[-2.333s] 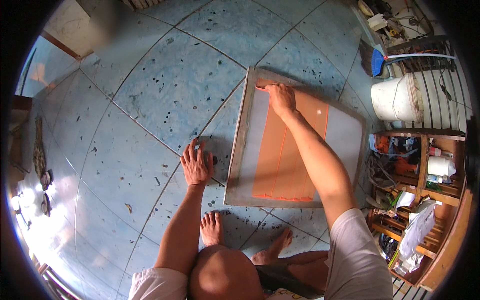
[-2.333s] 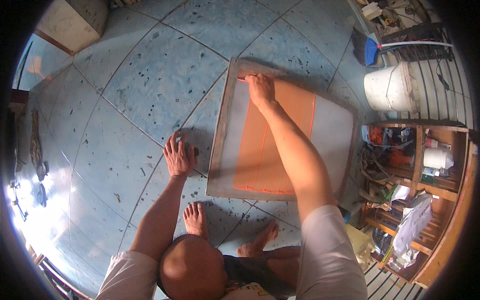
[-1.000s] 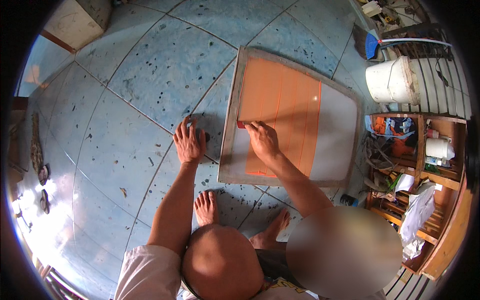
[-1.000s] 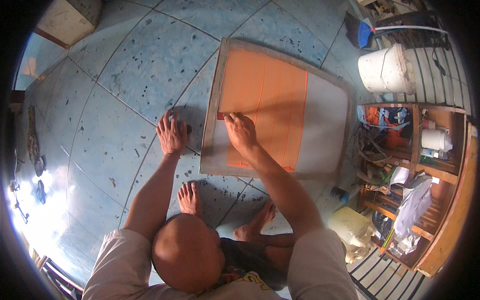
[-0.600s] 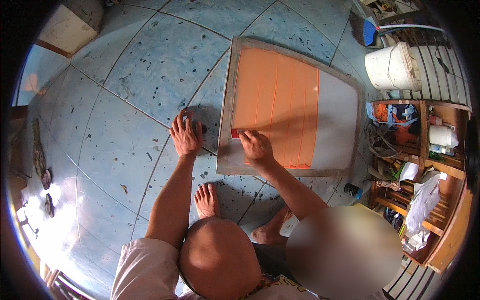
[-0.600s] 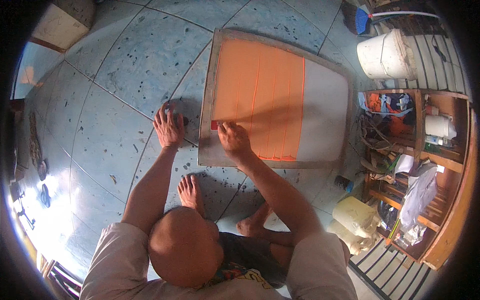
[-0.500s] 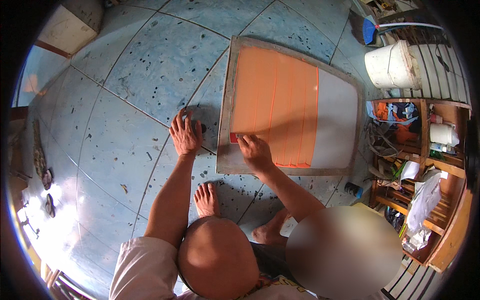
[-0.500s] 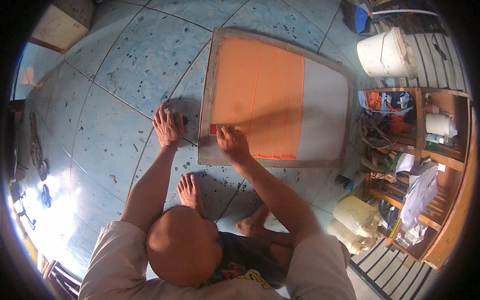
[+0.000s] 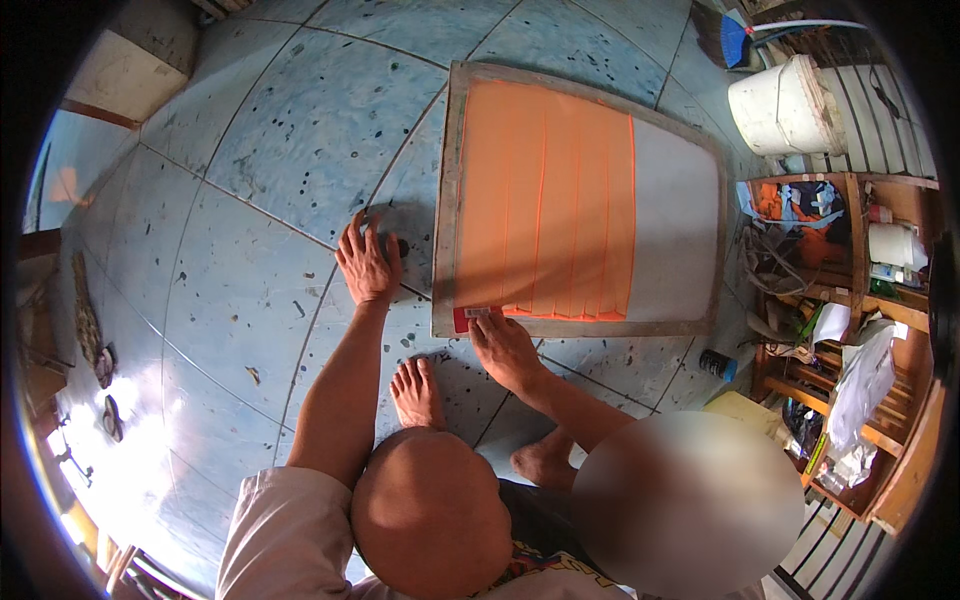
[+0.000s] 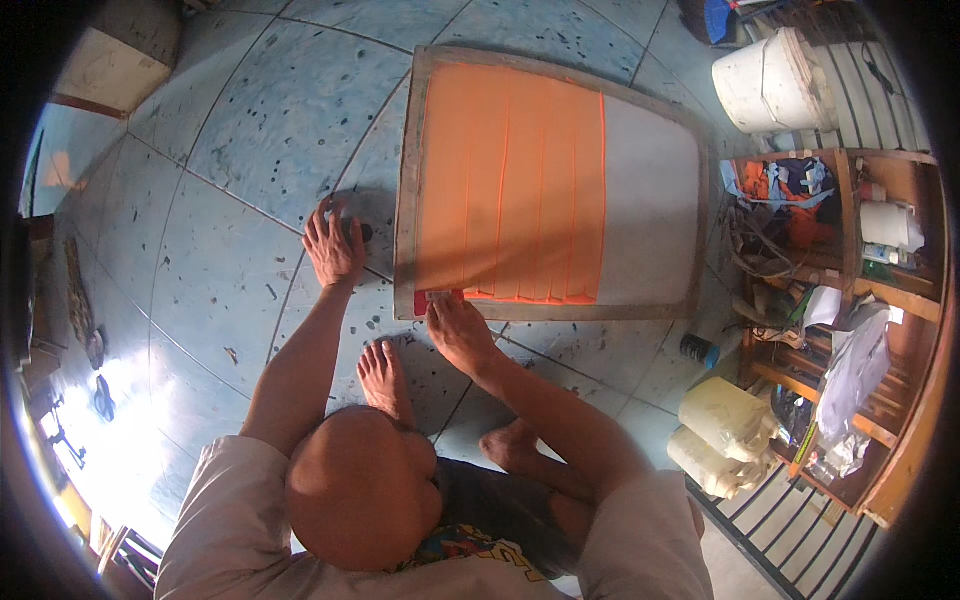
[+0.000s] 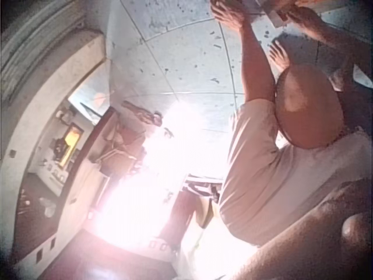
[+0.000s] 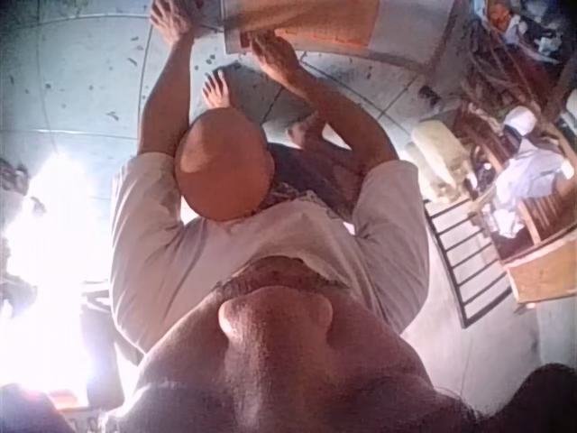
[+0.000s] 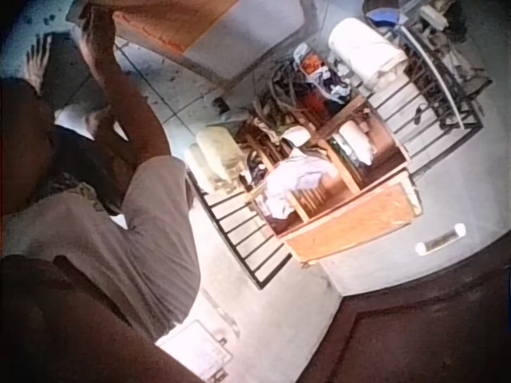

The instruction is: The person pours red ink from a container onto a screen printing frame and spreads it across the mesh surface using a plastic card.

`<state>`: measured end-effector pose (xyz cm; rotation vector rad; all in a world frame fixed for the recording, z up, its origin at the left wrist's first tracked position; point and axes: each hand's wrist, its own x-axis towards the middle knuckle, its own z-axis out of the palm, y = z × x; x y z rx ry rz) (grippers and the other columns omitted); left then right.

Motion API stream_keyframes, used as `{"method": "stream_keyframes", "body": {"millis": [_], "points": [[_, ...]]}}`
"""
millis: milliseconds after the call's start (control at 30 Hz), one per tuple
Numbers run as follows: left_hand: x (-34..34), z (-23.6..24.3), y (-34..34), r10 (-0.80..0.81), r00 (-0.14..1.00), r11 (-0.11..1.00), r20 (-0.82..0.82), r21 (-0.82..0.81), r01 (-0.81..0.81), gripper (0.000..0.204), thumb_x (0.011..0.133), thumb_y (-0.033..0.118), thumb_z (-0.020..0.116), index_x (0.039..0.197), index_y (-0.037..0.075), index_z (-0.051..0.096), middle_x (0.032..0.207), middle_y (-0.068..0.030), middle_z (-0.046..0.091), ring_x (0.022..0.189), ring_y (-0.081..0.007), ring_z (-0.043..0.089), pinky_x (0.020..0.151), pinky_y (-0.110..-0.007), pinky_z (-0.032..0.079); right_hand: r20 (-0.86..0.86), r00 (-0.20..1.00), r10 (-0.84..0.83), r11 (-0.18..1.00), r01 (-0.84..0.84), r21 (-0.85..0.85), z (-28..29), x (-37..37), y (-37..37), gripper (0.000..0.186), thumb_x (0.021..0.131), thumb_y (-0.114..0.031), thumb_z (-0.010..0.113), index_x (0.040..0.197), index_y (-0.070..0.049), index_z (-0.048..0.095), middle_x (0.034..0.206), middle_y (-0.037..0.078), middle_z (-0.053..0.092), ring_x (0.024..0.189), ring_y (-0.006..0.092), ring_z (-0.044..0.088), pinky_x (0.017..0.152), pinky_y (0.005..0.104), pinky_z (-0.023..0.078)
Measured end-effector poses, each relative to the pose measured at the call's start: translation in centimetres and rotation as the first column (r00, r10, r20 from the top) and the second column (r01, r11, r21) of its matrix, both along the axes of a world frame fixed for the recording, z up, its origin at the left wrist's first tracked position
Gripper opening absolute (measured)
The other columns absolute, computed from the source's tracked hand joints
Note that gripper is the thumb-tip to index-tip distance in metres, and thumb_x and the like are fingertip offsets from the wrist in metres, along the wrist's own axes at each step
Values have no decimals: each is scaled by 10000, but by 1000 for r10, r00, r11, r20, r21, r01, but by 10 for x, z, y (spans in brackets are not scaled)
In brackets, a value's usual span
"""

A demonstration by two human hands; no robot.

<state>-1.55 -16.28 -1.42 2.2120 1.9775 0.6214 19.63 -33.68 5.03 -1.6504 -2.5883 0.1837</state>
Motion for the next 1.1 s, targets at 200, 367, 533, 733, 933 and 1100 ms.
{"method": "stream_keyframes", "body": {"millis": [200, 367, 533, 733, 933, 1100], "points": [[0, -1, 1, -9, 1000, 1000, -2, -17, 9, 471, 1003, 338, 602, 1446, 199, 519, 1545, -55, 443, 1401, -313, 412, 1120, -509, 336, 55, 998, 5, 999, -4, -34, -3, -3, -8, 387, 847, -218, 668, 1148, 25, 669, 1101, 153, 625, 1111, 294, 634, 876, 383, 582], [0, 0, 0, -1, 1000, 1000, -8, 4, 1, 459, 994, 330, 601, 1423, 177, 541, 1528, -68, 464, 1386, -322, 426, 1100, -511, 342, 77, 997, 21, 1000, -21, 0, 1, -3, -8, 370, 844, -214, 671, 1123, 29, 664, 1102, 161, 618, 1102, 292, 631, 867, 377, 586], [3, 2, 1, -6, 1000, 1000, 18, 3, 6, 445, 996, 333, 592, 1408, 170, 556, 1522, -73, 473, 1382, -328, 430, 1102, -514, 341, 4, 1000, -4, 1000, 4, 13, 2, 0, -6, 367, 838, -205, 673, 1121, 29, 658, 1141, 165, 619, 1106, 292, 630, 864, 373, 590], [0, 1, 0, 5, 1000, 1000, 5, -9, -5, 441, 1003, 346, 587, 1406, 172, 556, 1529, -75, 467, 1385, -327, 428, 1113, -514, 336, -103, 991, -91, 995, 95, 36, 32, 7, 16, 365, 825, -136, 672, 1159, 9, 645, 1173, 138, 634, 1080, 281, 646, 890, 361, 583], [1, 0, 0, 3, 1000, 1000, 22, 4, -3, 444, 994, 342, 605, 1401, 171, 560, 1526, -74, 469, 1383, -326, 431, 1111, -510, 338, -252, 941, -227, 969, 194, -150, 46, 40, 22, 368, 842, -61, 655, 1209, -58, 647, 1091, 96, 683, 1028, 272, 680, 847, 397, 588], [-2, -1, 1, 1, 1000, 1000, 25, -7, 0, 447, 991, 323, 620, 1407, 171, 560, 1533, -77, 466, 1384, -325, 433, 1106, -503, 339, -464, 691, -555, 832, 454, -319, 59, 64, 33, 157, 950, -84, 675, 1098, -41, 706, 1000, 129, 739, 922, 281, 735, 800, 378, 596]]}}
